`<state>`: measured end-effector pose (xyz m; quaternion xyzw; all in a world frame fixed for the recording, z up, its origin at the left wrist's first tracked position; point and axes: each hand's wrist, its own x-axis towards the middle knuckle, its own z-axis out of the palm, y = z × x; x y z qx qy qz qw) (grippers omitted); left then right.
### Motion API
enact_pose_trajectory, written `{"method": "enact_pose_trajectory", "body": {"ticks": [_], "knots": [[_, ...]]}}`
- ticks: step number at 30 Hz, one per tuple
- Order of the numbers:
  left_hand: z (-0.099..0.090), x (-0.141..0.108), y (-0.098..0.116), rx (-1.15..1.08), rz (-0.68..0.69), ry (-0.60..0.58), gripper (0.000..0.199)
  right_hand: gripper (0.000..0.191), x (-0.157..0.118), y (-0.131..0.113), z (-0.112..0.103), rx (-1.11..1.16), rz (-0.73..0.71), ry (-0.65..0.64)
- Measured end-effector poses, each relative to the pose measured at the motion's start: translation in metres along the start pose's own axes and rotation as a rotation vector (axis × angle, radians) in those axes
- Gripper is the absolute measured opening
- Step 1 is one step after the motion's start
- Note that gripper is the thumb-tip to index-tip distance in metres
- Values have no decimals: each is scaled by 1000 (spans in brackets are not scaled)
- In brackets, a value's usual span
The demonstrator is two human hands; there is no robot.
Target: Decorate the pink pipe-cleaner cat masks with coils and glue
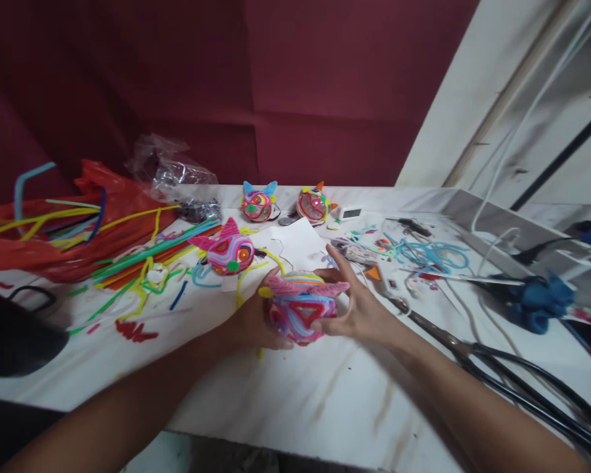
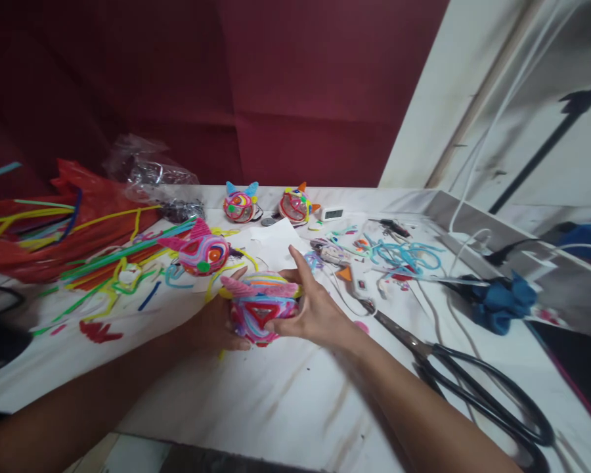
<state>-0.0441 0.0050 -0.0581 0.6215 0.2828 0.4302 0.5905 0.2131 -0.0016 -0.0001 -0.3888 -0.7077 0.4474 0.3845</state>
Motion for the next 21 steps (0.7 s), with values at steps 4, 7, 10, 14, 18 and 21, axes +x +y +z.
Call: {"method": "enact_pose_trajectory", "body": {"ticks": [4, 7, 10, 14, 18, 21], "knots": [[-12, 0, 8, 126, -25, -18, 125, 149, 0, 7, -1, -23, -29, 13], [-21, 2, 15, 58, -30, 51, 110, 149, 0, 10, -2, -25, -17, 15], [-26, 3, 22, 15, -18, 186, 93, 147, -1, 12, -2, -15, -18, 17], [-21, 1, 36, 93, 10, 301, 57, 140, -2, 18, -2, -23, -34, 51], [-18, 1, 59, 263, 90, 457, 29, 134, -3, 24, -5, -81, -29, 66], [-33, 3, 79, 289, 201, 686, 29, 138, -2, 25, -7, -88, -50, 37]]}}
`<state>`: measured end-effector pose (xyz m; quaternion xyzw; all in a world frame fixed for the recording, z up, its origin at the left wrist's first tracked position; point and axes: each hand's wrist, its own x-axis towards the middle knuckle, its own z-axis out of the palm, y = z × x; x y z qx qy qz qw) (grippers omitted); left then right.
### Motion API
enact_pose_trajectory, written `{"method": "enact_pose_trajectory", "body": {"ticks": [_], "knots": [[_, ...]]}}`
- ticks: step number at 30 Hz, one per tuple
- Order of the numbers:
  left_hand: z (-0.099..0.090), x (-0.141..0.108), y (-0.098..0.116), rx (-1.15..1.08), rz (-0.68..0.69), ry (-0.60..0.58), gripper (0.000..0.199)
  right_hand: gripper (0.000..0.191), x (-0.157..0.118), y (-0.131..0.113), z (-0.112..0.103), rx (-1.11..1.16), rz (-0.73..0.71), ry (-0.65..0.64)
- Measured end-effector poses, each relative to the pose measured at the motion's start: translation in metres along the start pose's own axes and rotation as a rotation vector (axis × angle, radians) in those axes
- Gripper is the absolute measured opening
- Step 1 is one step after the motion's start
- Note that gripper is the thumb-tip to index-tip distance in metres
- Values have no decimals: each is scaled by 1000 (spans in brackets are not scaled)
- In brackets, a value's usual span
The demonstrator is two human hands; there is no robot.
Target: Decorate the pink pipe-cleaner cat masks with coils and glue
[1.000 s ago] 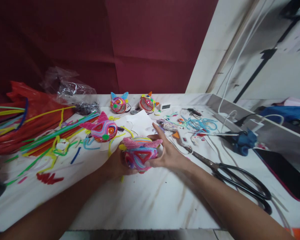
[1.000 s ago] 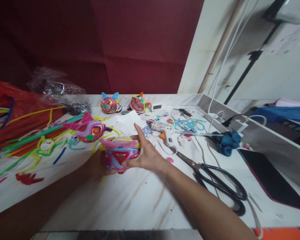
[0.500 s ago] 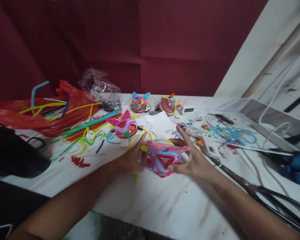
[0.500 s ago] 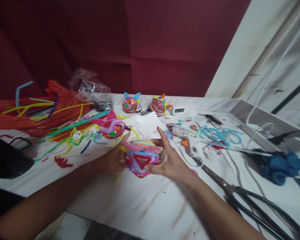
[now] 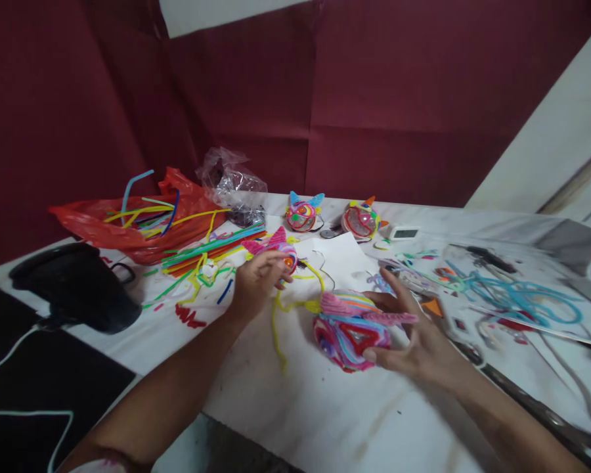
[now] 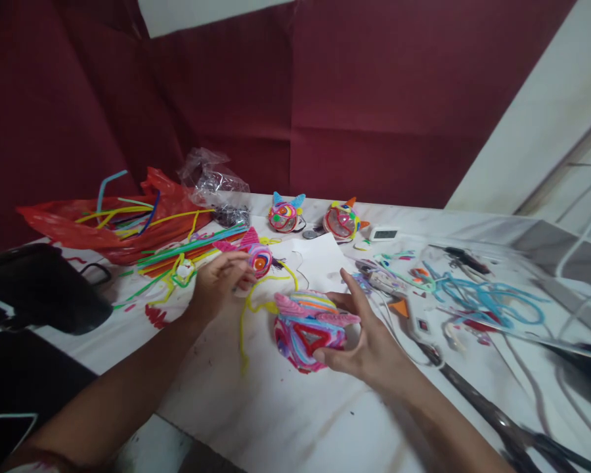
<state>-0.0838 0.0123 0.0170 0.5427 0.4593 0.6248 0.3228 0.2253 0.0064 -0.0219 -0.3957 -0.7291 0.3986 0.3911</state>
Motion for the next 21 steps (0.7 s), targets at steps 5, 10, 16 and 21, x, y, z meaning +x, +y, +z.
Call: {"method": "enact_pose_trajectory", "body": {"ticks": [5, 10, 16, 21], "knots": [[-40, 40, 3, 145, 124, 283, 37, 143, 1, 1, 3, 53, -11, -26], [-57, 64, -3, 721, 129, 106, 72, 142, 0, 3, 7, 89, 20, -34], [-57, 63, -4, 1003, 127, -220, 63, 142, 1, -9, 6, 125, 38, -65], [-61, 45, -3, 1007, 311, -243, 29, 142, 1, -11, 7, 111, 98, -37]]}}
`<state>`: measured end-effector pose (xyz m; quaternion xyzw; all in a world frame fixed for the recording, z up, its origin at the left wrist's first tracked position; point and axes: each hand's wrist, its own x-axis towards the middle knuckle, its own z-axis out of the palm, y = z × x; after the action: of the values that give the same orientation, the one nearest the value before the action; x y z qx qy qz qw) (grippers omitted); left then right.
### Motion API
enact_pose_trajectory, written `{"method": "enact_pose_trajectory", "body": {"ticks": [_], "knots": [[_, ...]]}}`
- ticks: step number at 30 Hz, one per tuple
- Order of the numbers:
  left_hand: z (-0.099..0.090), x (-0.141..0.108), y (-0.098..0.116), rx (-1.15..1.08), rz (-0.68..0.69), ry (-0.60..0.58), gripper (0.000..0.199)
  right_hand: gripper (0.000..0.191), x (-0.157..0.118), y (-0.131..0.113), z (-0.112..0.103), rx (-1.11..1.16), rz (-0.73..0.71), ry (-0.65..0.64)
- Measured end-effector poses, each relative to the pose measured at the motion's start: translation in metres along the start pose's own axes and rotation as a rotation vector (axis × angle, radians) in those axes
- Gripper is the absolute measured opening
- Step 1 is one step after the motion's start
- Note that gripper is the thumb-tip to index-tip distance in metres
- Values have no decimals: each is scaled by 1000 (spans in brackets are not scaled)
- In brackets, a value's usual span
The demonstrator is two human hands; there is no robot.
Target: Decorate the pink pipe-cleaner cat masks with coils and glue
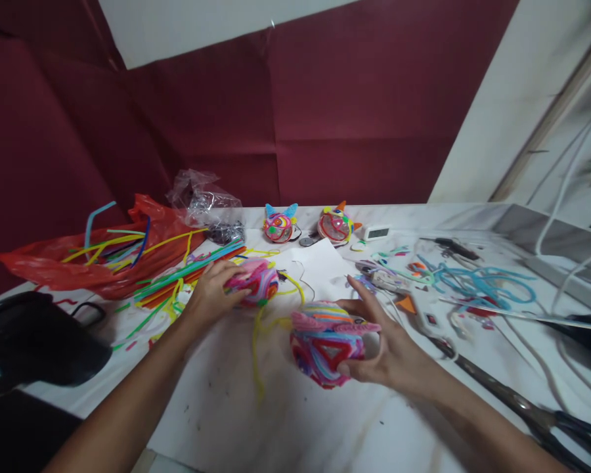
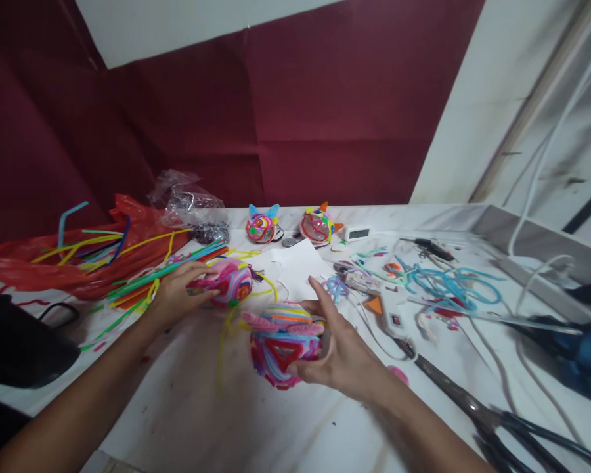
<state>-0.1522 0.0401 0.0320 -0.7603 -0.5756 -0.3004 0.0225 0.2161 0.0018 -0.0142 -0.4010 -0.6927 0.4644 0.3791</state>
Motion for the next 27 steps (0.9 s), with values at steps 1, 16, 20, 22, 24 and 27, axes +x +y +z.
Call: {"method": "enact_pose_trajectory", "body": {"ticks": [1, 16, 20, 22, 24, 27], "knots": [[0, -4, 2, 9, 21, 16, 26, 141, 0, 0, 0, 1, -5, 2], [0, 18, 20, 379, -17, -234, 75, 134, -1, 24, 3, 40, -90, 14], [-11, 40, 40, 529, -52, -390, 67, 134, -1, 20, 1, -1, -73, 28], [-17, 50, 46, 560, -49, -428, 67, 134, -1, 15, 0, -5, -66, 24], [-22, 58, 48, 569, -42, -457, 70, 133, 0, 10, 0, 7, -62, -1], [-27, 70, 45, 556, -24, -516, 76, 138, 0, 3, 0, 29, -50, -33]]}}
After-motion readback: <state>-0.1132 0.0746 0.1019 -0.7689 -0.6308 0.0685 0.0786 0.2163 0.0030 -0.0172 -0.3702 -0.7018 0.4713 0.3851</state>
